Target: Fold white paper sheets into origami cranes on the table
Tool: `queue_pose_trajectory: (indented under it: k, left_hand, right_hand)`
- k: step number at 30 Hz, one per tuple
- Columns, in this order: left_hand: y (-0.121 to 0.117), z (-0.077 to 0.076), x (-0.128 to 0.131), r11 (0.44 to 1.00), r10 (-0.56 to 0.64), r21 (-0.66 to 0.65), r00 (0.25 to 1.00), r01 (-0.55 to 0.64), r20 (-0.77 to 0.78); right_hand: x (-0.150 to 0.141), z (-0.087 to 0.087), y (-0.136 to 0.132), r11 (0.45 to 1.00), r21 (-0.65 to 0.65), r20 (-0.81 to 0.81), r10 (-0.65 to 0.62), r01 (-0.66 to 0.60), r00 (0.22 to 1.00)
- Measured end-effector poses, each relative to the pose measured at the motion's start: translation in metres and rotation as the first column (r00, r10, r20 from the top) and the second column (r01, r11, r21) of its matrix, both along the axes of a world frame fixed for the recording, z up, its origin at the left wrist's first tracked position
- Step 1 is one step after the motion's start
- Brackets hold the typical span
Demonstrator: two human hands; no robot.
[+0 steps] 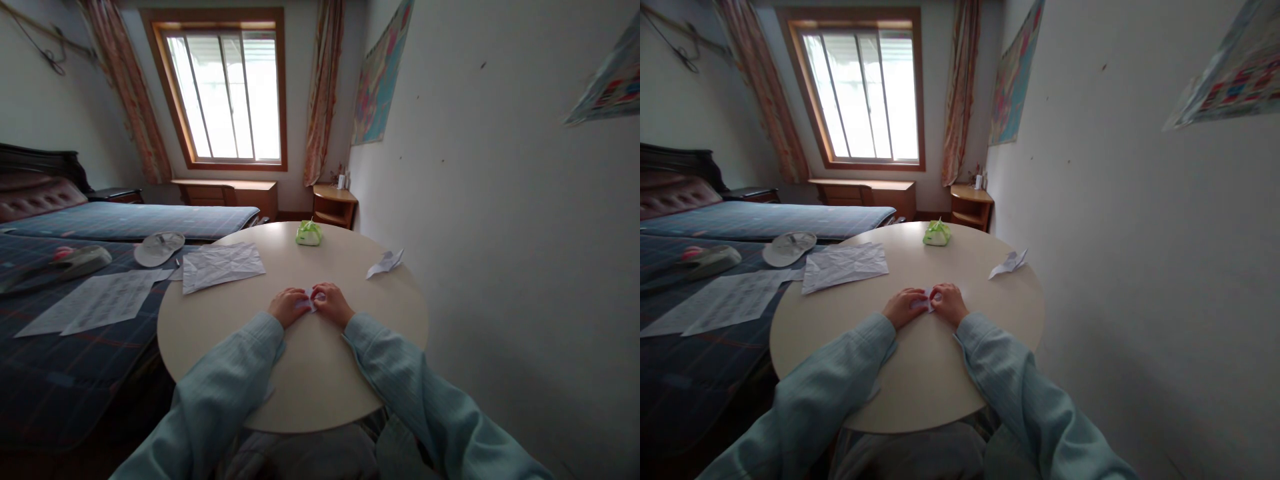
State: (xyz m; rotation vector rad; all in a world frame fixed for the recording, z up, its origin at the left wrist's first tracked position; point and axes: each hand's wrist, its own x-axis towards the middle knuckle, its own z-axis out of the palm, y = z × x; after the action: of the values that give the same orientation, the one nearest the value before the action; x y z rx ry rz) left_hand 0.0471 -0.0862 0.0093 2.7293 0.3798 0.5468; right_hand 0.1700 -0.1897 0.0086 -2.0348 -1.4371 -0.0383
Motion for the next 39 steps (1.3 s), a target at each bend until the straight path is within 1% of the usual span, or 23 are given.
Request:
queue_pose_trajectory:
  k: [4,11,15,22,34,37,39]
  left_hand:
    - [-0.0002,0.001,0.0006,0.999,-0.051,-0.001,0.997,0.051,0.061]
    - [-0.0006,-0.002,-0.0002,0.995,-0.098,0.023,0.993,0.097,0.058]
    - [0.0006,-0.0042,0.0002,0.995,-0.093,0.037,0.994,0.091,0.053]
    - [-0.0016,-0.0006,0.0008,0.997,-0.071,0.016,0.996,0.071,0.047]
    - [-0.0006,0.0004,0.0033,1.0,-0.017,-0.004,1.0,0.017,0.006]
    - [0.0011,-0.0002,0.003,1.0,0.012,0.016,0.999,-0.012,0.036]
    - [0.0033,-0.0016,0.0033,1.0,0.005,0.028,0.997,-0.007,0.072]
  right_hand:
    - [-0.0003,0.0001,0.0002,1.0,-0.011,-0.014,0.013,-0.013,1.0]
    - [-0.0018,0.0016,0.001,1.0,-0.015,-0.032,0.017,-0.017,0.999]
    - [-0.0018,0.0007,0.0012,1.0,-0.012,-0.026,0.015,-0.016,1.0]
    - [-0.0022,0.0005,0.0015,1.0,-0.016,-0.016,0.009,-0.009,1.0]
    - [0.0021,-0.0024,0.0032,1.0,0.0,-0.025,0.016,-0.016,1.0]
    - [0.0014,-0.001,0.0027,1.0,0.009,-0.026,0.002,-0.002,1.0]
    - [0.001,0.0001,0.0021,1.0,0.003,-0.024,-0.009,0.009,1.0]
